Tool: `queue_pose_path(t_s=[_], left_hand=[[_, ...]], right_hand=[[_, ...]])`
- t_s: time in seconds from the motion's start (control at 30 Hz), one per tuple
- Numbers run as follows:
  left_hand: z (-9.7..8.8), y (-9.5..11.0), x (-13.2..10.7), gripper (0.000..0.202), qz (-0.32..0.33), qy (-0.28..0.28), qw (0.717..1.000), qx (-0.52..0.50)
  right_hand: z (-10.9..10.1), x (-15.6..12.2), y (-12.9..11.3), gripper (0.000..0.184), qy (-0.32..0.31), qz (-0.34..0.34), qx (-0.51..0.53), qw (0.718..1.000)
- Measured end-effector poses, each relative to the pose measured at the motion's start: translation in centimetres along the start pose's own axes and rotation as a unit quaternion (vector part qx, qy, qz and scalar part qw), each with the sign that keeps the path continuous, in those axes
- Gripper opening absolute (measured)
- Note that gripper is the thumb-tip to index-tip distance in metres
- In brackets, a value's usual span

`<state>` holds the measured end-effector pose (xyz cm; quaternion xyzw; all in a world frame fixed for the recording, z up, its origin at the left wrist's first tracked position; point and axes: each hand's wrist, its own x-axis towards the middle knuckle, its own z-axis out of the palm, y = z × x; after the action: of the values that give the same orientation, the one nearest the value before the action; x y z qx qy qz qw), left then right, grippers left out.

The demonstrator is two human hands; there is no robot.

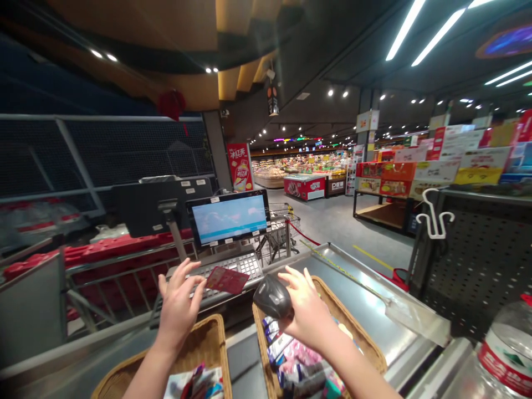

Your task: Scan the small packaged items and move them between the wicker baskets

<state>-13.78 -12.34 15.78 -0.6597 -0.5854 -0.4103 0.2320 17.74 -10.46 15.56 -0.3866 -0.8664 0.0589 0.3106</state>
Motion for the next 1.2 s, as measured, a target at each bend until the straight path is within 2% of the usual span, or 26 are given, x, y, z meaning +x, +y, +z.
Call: queue_pose_path(t_s=[0.33,0.53,0.87,1.03,1.2], left_hand=[[-2.9,-0.8,-0.8,0.021,-0.017,0.047,0.997,0.052],[-4.1,-1.6,-1.4,0.022,-0.048,0.04,0.997,0.051],[-4.7,-2.5,-2.4,0.025,-0.057,0.029,0.996,0.059],[-5.2,-3.1,-3.2,0.024,-0.069,0.022,0.996,0.051],[-5.9,-4.0,-4.4,0.025,-0.089,0.005,0.995,0.047]], right_hand=[[0.8,0.8,-1.5,0.058,-0.023,-0.035,0.003,0.999],[1.6,0.7,-2.1,0.065,-0.03,-0.058,0.015,0.998],[1.8,0.9,-3.3,0.061,-0.036,-0.074,0.024,0.996],[2.2,0.9,-4.0,0.054,-0.054,-0.086,0.029,0.994],[3.0,0.9,-4.7,0.058,-0.079,-0.09,0.034,0.992]])
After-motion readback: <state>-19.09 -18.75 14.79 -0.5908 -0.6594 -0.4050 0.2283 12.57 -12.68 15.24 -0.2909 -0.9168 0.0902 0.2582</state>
